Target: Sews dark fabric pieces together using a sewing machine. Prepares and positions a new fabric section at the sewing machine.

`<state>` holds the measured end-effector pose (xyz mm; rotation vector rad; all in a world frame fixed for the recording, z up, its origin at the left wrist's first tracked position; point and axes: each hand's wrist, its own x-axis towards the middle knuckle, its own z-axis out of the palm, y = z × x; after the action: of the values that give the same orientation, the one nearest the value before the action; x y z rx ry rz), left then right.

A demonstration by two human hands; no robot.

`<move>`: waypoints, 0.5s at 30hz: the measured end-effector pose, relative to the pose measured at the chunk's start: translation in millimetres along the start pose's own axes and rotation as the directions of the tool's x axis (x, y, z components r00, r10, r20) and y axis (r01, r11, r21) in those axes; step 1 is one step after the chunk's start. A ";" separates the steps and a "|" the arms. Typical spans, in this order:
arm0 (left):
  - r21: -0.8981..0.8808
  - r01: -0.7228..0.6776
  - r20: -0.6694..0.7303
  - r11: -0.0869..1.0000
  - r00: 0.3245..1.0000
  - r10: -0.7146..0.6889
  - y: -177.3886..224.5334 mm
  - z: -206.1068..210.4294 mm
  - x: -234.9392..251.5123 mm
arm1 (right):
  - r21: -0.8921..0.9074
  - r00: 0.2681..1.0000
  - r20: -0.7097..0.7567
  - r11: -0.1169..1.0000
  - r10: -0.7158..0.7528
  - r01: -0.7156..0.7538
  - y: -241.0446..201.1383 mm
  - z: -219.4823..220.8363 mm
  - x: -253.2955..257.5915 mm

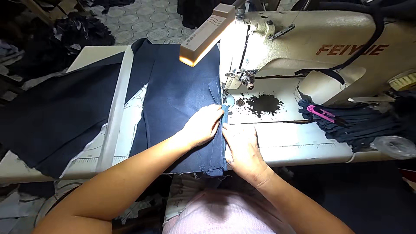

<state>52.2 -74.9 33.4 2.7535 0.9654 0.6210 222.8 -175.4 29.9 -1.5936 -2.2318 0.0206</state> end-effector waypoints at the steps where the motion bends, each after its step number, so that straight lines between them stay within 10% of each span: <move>1: -0.006 0.004 0.002 1.000 1.000 -0.004 -0.6 0.6 2.6 | 0.001 0.999 0.034 1.000 0.006 -0.006 2.3 -2.3 1.9; 15: -0.005 0.028 -0.010 1.000 1.000 -0.028 -10.8 5.0 19.3 | 0.030 0.997 0.055 0.998 -0.050 0.049 25.2 -5.0 22.9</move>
<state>61.9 -54.4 32.3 2.7302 1.0020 0.6328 241.0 -146.7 35.6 -1.5404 -2.3023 0.0840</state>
